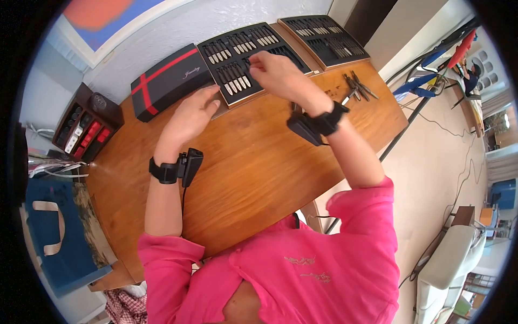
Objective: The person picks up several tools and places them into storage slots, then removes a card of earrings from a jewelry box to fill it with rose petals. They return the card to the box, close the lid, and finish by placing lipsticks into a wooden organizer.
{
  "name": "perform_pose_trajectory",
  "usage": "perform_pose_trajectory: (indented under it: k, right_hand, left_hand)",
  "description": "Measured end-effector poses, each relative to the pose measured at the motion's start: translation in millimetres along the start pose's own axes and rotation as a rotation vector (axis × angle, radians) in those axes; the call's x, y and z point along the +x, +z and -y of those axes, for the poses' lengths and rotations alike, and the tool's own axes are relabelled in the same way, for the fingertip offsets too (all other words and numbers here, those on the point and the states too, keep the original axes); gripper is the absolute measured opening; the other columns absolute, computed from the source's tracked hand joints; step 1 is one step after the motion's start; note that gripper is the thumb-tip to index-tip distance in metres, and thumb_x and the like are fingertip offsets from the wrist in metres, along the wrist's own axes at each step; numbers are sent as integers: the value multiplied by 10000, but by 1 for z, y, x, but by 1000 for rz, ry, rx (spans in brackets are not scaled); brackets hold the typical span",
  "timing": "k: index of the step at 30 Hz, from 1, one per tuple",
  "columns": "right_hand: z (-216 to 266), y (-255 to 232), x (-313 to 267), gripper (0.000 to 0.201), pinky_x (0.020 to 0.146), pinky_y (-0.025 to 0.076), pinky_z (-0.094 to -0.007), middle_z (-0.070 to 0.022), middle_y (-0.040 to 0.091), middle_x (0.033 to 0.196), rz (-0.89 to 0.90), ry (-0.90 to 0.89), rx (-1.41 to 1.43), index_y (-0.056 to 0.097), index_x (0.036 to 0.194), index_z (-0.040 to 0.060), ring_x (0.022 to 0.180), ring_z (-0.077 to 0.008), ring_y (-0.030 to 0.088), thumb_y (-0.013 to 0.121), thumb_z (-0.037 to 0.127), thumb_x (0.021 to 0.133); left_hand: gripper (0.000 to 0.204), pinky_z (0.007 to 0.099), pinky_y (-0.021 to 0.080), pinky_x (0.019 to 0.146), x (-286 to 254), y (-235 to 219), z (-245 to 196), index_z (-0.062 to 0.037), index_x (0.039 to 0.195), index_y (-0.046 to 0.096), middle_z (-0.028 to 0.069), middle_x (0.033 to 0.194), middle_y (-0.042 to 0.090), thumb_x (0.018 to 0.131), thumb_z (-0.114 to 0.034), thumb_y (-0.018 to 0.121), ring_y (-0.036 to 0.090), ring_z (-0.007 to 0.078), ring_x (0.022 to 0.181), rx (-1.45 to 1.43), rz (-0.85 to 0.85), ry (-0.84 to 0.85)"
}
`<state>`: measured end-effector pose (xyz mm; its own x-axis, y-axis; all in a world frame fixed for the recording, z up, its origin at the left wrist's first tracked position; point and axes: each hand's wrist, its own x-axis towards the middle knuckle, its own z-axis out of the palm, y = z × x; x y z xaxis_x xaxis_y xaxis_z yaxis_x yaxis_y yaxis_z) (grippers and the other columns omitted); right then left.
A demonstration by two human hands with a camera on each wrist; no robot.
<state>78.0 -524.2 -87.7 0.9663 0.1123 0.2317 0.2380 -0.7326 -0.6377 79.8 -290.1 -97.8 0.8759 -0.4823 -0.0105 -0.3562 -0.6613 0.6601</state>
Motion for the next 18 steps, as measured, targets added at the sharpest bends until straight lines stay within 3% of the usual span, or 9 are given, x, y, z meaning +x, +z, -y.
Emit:
perform_pose_trajectory:
  k: [4,5,8,12,18]
  right_hand:
    - [8,38,29,364,875,499,-437,-227,673,1035,22,97,-278,571,1188,-36,1007,-354,643,509,209,926]
    - [-1,52,34,234,841,508,-483,-294,663,903,-21,67,-295,605,927,-48,928,-456,635,498,151,871]
    - [15,61,28,223,828,500,-509,-271,673,881,10,54,-512,622,913,-39,900,-461,629,511,140,839]
    - [25,69,26,229,865,475,-492,-257,676,924,49,72,-580,647,895,-35,960,-430,604,536,149,816]
    - [14,73,35,292,873,466,-510,-255,656,1017,-37,121,-498,647,972,-48,1017,-430,583,613,187,803]
  left_hand:
    - [419,382,401,1029,0,7,2,14,1312,514,195,1336,540,959,-207,471,507,358,1232,25,-15,43]
    - [418,389,404,1024,0,7,2,17,1309,514,200,1332,539,959,-208,467,508,362,1226,24,-19,47]
    - [417,410,413,1008,-2,8,1,23,1300,513,214,1319,539,959,-208,456,513,377,1209,15,-30,53]
    - [408,435,422,989,1,5,-2,33,1284,517,224,1310,537,955,-199,450,522,390,1186,11,38,-1]
    - [398,439,426,992,0,8,-2,55,1259,525,232,1326,523,955,-191,454,521,393,1186,16,3,11]
